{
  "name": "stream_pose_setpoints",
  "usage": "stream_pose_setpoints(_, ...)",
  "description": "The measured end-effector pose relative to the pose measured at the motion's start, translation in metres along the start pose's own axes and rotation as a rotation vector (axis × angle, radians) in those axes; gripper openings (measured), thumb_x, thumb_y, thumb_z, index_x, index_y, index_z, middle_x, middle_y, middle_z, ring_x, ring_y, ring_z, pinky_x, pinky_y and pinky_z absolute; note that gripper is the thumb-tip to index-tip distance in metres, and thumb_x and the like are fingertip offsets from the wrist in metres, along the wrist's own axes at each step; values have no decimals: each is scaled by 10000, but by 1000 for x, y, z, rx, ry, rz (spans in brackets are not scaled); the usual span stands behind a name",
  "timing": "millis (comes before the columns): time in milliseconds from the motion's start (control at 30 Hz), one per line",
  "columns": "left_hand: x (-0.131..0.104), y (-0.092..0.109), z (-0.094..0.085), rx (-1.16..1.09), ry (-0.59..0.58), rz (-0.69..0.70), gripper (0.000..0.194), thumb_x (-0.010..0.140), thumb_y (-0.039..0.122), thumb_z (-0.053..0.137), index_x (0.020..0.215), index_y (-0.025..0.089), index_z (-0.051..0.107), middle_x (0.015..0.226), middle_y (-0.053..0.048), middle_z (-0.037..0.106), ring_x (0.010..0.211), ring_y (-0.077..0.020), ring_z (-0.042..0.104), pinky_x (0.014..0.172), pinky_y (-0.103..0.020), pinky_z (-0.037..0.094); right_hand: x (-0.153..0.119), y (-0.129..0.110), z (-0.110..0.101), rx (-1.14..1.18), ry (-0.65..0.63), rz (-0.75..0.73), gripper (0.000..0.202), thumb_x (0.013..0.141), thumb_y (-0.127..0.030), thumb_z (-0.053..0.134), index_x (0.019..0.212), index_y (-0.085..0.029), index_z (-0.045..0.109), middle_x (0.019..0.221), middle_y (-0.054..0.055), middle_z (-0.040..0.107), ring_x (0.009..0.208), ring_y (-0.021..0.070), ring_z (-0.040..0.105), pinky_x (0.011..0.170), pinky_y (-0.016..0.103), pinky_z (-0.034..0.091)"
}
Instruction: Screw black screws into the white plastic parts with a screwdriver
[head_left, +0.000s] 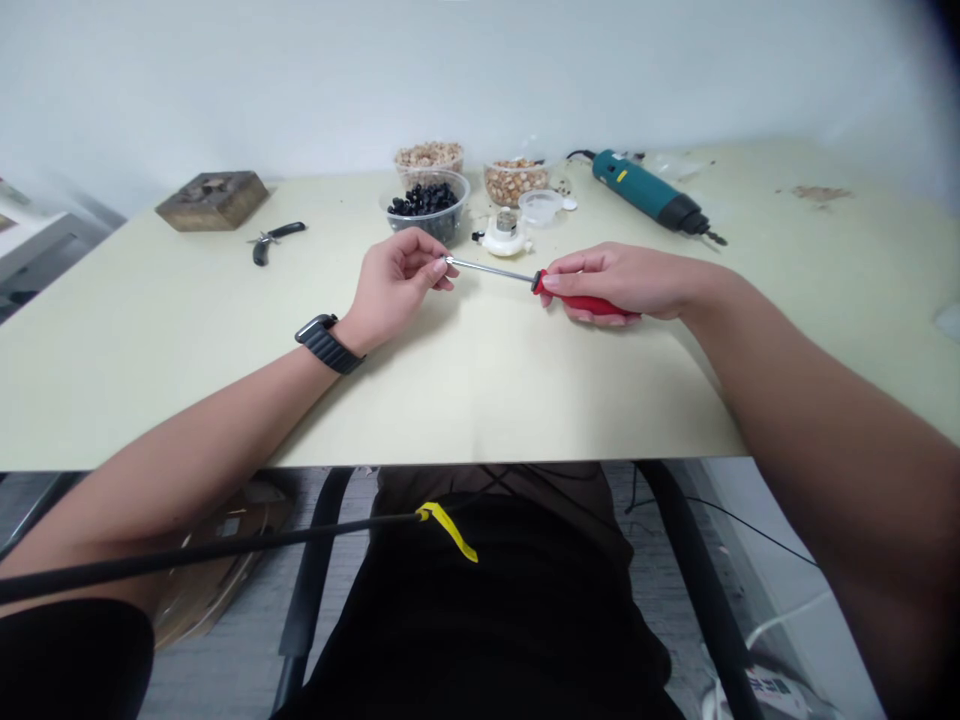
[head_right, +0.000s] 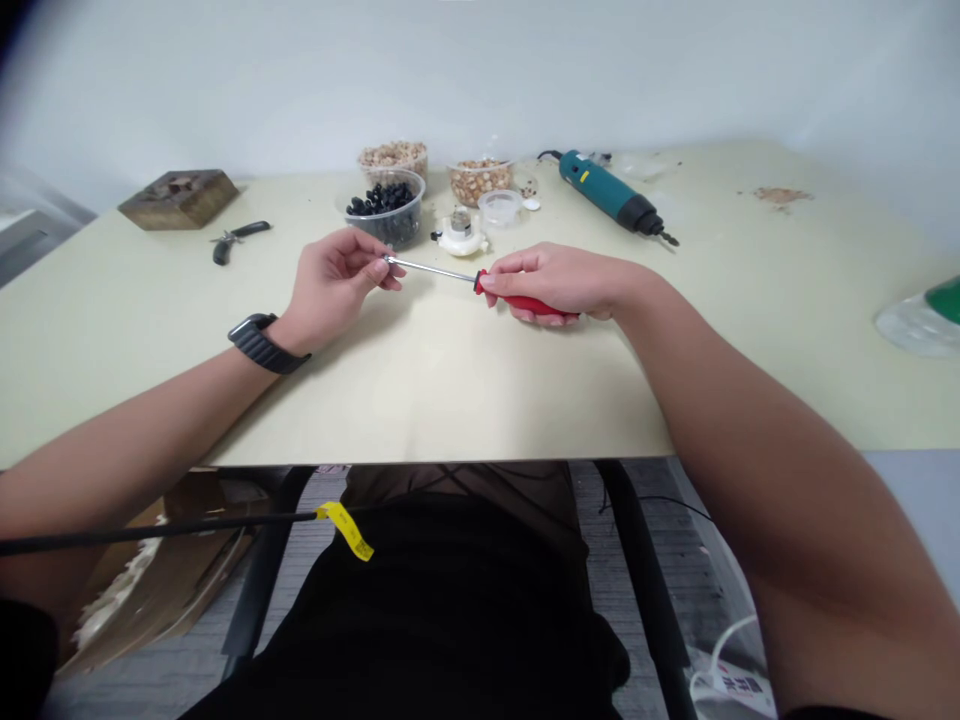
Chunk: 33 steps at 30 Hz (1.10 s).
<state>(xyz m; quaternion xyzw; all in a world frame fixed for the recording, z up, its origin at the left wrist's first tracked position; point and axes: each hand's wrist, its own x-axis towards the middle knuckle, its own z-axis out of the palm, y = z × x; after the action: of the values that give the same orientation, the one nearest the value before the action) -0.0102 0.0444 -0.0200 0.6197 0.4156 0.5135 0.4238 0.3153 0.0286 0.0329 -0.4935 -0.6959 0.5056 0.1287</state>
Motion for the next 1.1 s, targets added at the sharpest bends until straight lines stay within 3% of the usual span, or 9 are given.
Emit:
stream_pose_setpoints(367,12,-25,-21,324,-6,422,186,957,48,863,952,234,855,916,-7,901,885,-205,894,872,-345,730,0,3,-2,-44,-75,1,620,1049,-856,792,957,-245,837,626,15,560,481,151,402,441,376,266)
stream_pose_setpoints(500,10,-24,-22,332,-2,383,165,971,63,861,930,223,854,863,-3,880,809,-182,862,819,-327,704,1,4,-1,-212,21,-87,573,1021,-835,818,985,-265,868,674,30,627,568,182,491,538,382,374)
stream_pose_setpoints(633,13,-22,-21,263,7,312,192,973,35,862,885,198,814,821,-4,850,745,-157,830,734,-293,652,5,4,4,-414,243,-204,467,972,-741,856,1092,-292,899,924,61,799,826,264,690,728,413,505)
stream_pose_setpoints(933,20,-27,-20,181,6,200,250,966,12,859,830,192,751,796,-2,833,690,-134,785,683,-264,629,5,3,23,-693,444,-294,433,1068,-668,672,1062,-288,879,865,94,782,883,338,709,799,470,477)
stream_pose_setpoints(1100,20,-21,-19,138,23,153,300,961,-89,756,836,183,758,744,4,809,648,-108,752,658,-228,631,6,0,27,-825,553,-275,366,1041,-591,688,1116,-295,891,987,136,825,965,407,733,805,508,474)
